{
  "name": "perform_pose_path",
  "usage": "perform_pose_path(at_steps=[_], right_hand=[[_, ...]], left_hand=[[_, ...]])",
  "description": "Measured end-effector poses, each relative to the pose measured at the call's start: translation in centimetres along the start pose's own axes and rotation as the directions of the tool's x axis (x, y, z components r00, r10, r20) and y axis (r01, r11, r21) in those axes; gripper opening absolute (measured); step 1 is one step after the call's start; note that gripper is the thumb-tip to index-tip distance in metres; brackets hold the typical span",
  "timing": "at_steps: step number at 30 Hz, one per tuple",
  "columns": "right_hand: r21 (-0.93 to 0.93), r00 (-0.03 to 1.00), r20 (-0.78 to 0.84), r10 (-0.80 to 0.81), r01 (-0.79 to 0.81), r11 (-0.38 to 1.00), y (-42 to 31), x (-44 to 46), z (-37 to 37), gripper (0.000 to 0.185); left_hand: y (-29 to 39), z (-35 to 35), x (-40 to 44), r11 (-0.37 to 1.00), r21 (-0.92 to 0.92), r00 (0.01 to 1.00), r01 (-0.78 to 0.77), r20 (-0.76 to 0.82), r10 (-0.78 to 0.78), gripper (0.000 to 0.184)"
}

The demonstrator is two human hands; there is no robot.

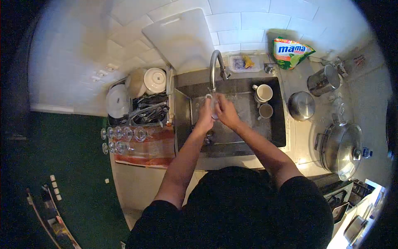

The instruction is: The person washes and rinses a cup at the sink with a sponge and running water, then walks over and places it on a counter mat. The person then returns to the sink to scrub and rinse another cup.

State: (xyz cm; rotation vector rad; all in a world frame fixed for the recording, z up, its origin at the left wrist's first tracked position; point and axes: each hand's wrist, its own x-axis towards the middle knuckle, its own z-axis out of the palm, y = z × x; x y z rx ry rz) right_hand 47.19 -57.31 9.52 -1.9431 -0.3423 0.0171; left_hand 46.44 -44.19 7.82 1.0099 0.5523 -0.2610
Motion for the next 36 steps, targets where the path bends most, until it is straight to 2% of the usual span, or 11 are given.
perform_pose_path(at_steps=[3, 6, 9, 13, 17, 19, 22, 24, 30, 33, 36], right_hand=[[0.166, 0.972, -0.233, 0.016, 0.024, 0.986, -0.6, -0.3, 0.1, 0.031], [0.119, 0.982, -0.117, 0.148, -0.134, 0.984, -0.6, -0.1, -1.2, 0.033], [-0.159, 0.966, 0.223, 0.132, -0.098, 0.982, -1.1, -0.2, -3.3, 0.038], [-0.176, 0.905, 0.396, -0.158, 0.243, 0.954, 0.7, -0.6, -4.8, 0.037], [-0.265, 0.749, 0.423, -0.51, 0.641, 0.721, 0.3, 0.2, -6.7, 0.035], [-0.25, 0.805, 0.394, -0.443, 0.558, 0.791, 0.6, 0.0, -6.1, 0.036], [-0.247, 0.921, 0.327, -0.21, 0.298, 0.922, -0.8, -0.4, -4.5, 0.037], [-0.328, 0.933, 0.319, -0.165, 0.272, 0.905, -0.1, -0.4, -3.0, 0.038], [-0.055, 0.91, 0.218, 0.351, -0.348, 0.936, -2.1, 0.5, -1.2, 0.032], [0.228, 0.999, 0.037, -0.028, 0.019, 0.974, -2.7, -0.4, -1.8, 0.032], [-0.061, 0.977, -0.031, -0.21, 0.208, 0.976, -1.1, 0.8, -3.0, 0.05]], left_hand=[[0.5, 0.1, -0.9, 0.986, -0.141, 0.981, 0.089, 0.183, -0.062, 0.036], [-0.1, 1.5, -1.6, 0.982, -0.17, 0.988, 0.081, 0.145, -0.057, 0.036], [-0.6, 1.3, -1.7, 0.966, -0.24, 0.987, 0.098, 0.144, -0.064, 0.038], [-1.7, -2.8, 0.7, 0.913, -0.296, 0.937, 0.28, 0.29, -0.193, 0.041], [-2.2, -5.1, 2.7, 0.786, -0.304, 0.698, 0.538, 0.683, -0.214, 0.052], [-2.6, -5.3, 3.4, 0.709, -0.372, 0.69, 0.599, 0.69, -0.221, 0.053], [-0.4, -1.0, -0.3, 0.892, -0.361, 0.942, 0.27, 0.289, -0.168, 0.052], [-0.9, -1.5, -0.1, 0.925, -0.311, 0.929, 0.218, 0.355, -0.1, 0.05], [-0.2, -0.7, -1.6, 0.942, -0.304, 0.963, 0.142, 0.263, -0.06, 0.048], [-0.3, -0.8, -1.4, 0.972, -0.217, 0.979, 0.087, 0.2, -0.042, 0.049], [-0.5, -1.8, -1.4, 0.989, -0.135, 0.99, 0.058, 0.135, -0.039, 0.052]])
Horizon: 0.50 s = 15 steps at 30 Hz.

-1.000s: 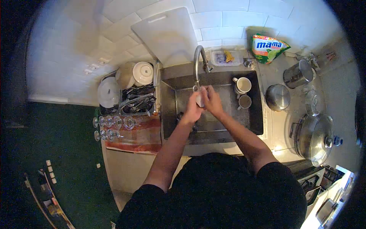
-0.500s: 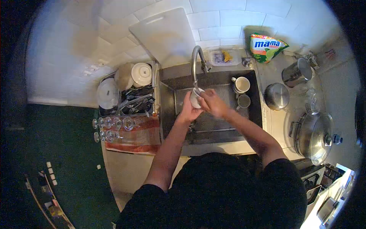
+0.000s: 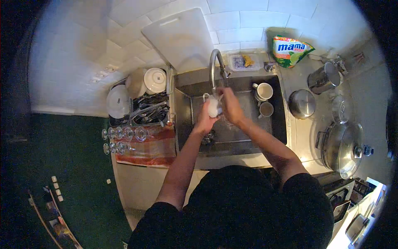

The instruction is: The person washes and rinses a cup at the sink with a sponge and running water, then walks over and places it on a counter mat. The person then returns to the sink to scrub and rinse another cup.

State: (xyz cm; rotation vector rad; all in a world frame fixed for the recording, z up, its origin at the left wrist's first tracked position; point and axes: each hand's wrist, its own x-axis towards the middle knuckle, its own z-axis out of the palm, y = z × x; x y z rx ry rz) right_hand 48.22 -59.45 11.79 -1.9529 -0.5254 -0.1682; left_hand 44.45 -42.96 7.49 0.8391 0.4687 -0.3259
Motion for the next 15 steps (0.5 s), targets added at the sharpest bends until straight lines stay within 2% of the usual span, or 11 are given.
perform_pose_path(at_steps=[3, 4, 6, 7, 10, 12, 13, 15], right_hand=[[-0.318, 0.986, -0.116, 0.121, -0.153, 0.936, -0.1, 1.6, -2.1, 0.065], [-0.439, 0.994, -0.097, 0.051, -0.089, 0.894, 0.6, 2.0, -2.6, 0.067], [-0.652, 0.996, -0.034, -0.082, 0.04, 0.757, 2.2, 2.9, -3.6, 0.071], [-0.669, 0.995, -0.006, -0.104, 0.073, 0.739, 2.5, 3.1, -4.0, 0.07], [-0.727, 0.986, 0.064, -0.154, 0.152, 0.67, 3.2, 3.6, -4.6, 0.07], [-0.781, 0.983, 0.092, -0.158, 0.17, 0.601, 4.5, 3.5, -4.0, 0.07], [-0.774, 0.987, 0.084, -0.136, 0.15, 0.615, 5.2, 3.4, -3.7, 0.071], [-0.759, 0.993, 0.066, -0.094, 0.111, 0.641, 5.9, 3.3, -3.3, 0.071]], left_hand=[[-0.4, -2.3, 0.1, 0.994, 0.106, 0.999, -0.02, -0.04, 0.024, 0.052], [-0.7, -2.8, 0.1, 0.989, 0.148, 0.998, -0.028, -0.049, 0.036, 0.052], [0.7, 0.0, -2.6, 0.925, 0.372, 0.989, -0.075, -0.092, 0.118, 0.054], [1.4, 1.2, -3.7, 0.872, 0.48, 0.981, -0.094, -0.106, 0.164, 0.055], [1.8, 1.3, -4.6, 0.836, 0.542, 0.963, -0.082, -0.173, 0.207, 0.064], [2.8, 1.7, -6.0, 0.738, 0.663, 0.955, -0.127, -0.12, 0.273, 0.069], [3.1, 1.8, -6.5, 0.682, 0.716, 0.949, -0.149, -0.09, 0.302, 0.071], [2.4, 0.3, -5.8, 0.557, 0.756, 0.889, -0.344, 0.071, 0.452, 0.071]])
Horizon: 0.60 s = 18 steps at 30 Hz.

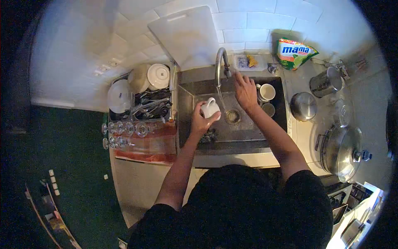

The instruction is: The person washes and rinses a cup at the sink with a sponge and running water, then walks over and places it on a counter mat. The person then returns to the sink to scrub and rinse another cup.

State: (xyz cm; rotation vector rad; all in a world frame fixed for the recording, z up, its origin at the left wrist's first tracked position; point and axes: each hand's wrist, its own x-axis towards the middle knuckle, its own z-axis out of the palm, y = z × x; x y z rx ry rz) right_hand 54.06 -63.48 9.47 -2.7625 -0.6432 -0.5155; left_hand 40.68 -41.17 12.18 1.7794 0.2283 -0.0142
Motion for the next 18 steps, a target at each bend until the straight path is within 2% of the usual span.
perform_pose_path(at_steps=[1, 3, 4, 6, 7, 9, 11, 14, 16, 18], right_hand=[[-0.005, 1.0, -0.003, 0.021, -0.021, 1.0, 0.1, -0.1, 0.3, 0.069], [-0.015, 0.998, -0.006, 0.063, -0.063, 0.998, 0.2, -0.6, 0.5, 0.067], [0.01, 0.998, -0.013, 0.059, -0.059, 0.998, 0.3, -0.7, 0.4, 0.06], [0.062, 0.998, -0.027, 0.051, -0.049, 0.997, 0.1, -1.0, 0.0, 0.047], [0.142, 0.992, -0.022, 0.127, -0.123, 0.982, -0.5, -1.6, -0.2, 0.045], [0.298, 0.966, 0.01, 0.258, -0.25, 0.922, -2.7, -3.2, -0.8, 0.042], [0.522, 0.964, 0.192, 0.184, -0.259, 0.813, -4.8, -5.4, -1.3, 0.043], [0.512, 0.903, 0.418, 0.103, -0.328, 0.794, -8.7, -7.5, -5.8, 0.046], [0.452, 0.9, 0.423, 0.107, -0.313, 0.835, -8.7, -8.2, -6.6, 0.036], [0.456, 0.922, 0.381, 0.068, -0.251, 0.853, -8.8, -8.5, -7.6, 0.031]], left_hand=[[-1.0, -0.2, 0.1, 0.993, 0.029, 0.993, -0.116, -0.005, 0.116, 0.071], [1.2, -0.5, -0.7, 0.968, 0.171, 0.982, -0.185, 0.006, 0.187, 0.069], [2.3, -0.7, -1.1, 0.946, 0.24, 0.975, -0.219, 0.016, 0.222, 0.068], [3.2, -1.1, -1.3, 0.86, 0.39, 0.943, -0.33, 0.086, 0.323, 0.067], [3.4, -1.3, -1.4, 0.803, 0.459, 0.922, -0.381, 0.126, 0.366, 0.067], [3.1, -1.5, -1.8, 0.806, 0.481, 0.939, -0.345, 0.177, 0.296, 0.07], [1.4, -0.9, -1.9, 0.825, 0.475, 0.95, -0.308, 0.209, 0.234, 0.073], [-1.3, 0.0, -2.0, 0.844, 0.466, 0.956, -0.268, 0.238, 0.172, 0.082], [-0.8, 0.1, -2.6, 0.816, 0.509, 0.948, -0.274, 0.285, 0.14, 0.093], [0.7, 0.1, -3.3, 0.839, 0.49, 0.944, -0.239, 0.32, 0.082, 0.087]])
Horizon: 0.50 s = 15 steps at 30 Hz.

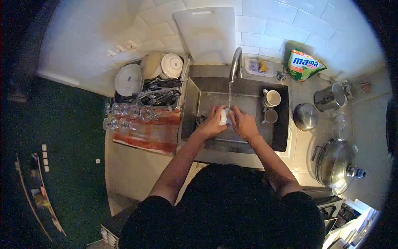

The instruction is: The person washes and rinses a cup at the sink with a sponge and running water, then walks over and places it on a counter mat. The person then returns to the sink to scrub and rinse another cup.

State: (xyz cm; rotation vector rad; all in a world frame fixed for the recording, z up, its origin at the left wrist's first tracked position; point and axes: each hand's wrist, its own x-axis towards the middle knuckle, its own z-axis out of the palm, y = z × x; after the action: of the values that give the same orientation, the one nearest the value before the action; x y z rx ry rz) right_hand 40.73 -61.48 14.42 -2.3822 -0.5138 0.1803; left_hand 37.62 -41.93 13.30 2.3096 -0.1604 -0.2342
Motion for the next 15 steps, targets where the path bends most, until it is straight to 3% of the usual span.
perform_pose_path(at_steps=[2, 4, 5, 7, 10, 11, 12, 15], right_hand=[[0.02, 0.992, -0.039, -0.121, 0.122, 0.992, -0.4, -0.6, -0.7, 0.031], [-0.021, 0.991, 0.07, -0.114, 0.116, 0.993, 1.9, -0.7, 0.5, 0.039], [-0.043, 0.986, 0.124, -0.11, 0.116, 0.992, 2.5, -0.8, 0.5, 0.044], [0.139, 0.983, 0.175, -0.05, 0.025, 0.99, 3.8, -1.2, 0.2, 0.054], [0.25, 0.963, 0.243, 0.116, -0.177, 0.952, 3.3, -1.4, -2.0, 0.06], [0.258, 0.946, 0.264, 0.186, -0.255, 0.932, 2.4, -1.7, -3.5, 0.062], [0.351, 0.95, 0.232, 0.211, -0.284, 0.892, 1.0, -2.4, -5.4, 0.056], [0.494, 0.976, -0.131, 0.173, -0.087, 0.865, 1.9, -4.2, -5.4, 0.048]], left_hand=[[0.9, -0.6, -0.4, 0.999, 0.021, 0.997, -0.037, 0.07, 0.035, 0.085], [1.2, -1.2, -0.2, 0.985, 0.094, 0.98, -0.147, 0.149, 0.132, 0.085], [1.3, -1.4, -0.2, 0.983, 0.042, 0.98, -0.176, 0.102, 0.171, 0.083], [1.7, -1.8, -0.6, 0.969, -0.054, 0.971, -0.24, 0.001, 0.24, 0.08], [1.8, -1.5, -0.8, 0.967, -0.198, 0.987, -0.161, -0.056, 0.152, 0.067], [2.4, -1.6, -0.8, 0.969, -0.165, 0.978, -0.184, -0.13, 0.164, 0.06], [3.3, -1.9, -0.9, 0.97, -0.13, 0.964, -0.204, -0.2, 0.176, 0.052], [2.8, -1.8, -1.5, 0.985, 0.004, 0.941, -0.174, -0.293, 0.167, 0.032]])
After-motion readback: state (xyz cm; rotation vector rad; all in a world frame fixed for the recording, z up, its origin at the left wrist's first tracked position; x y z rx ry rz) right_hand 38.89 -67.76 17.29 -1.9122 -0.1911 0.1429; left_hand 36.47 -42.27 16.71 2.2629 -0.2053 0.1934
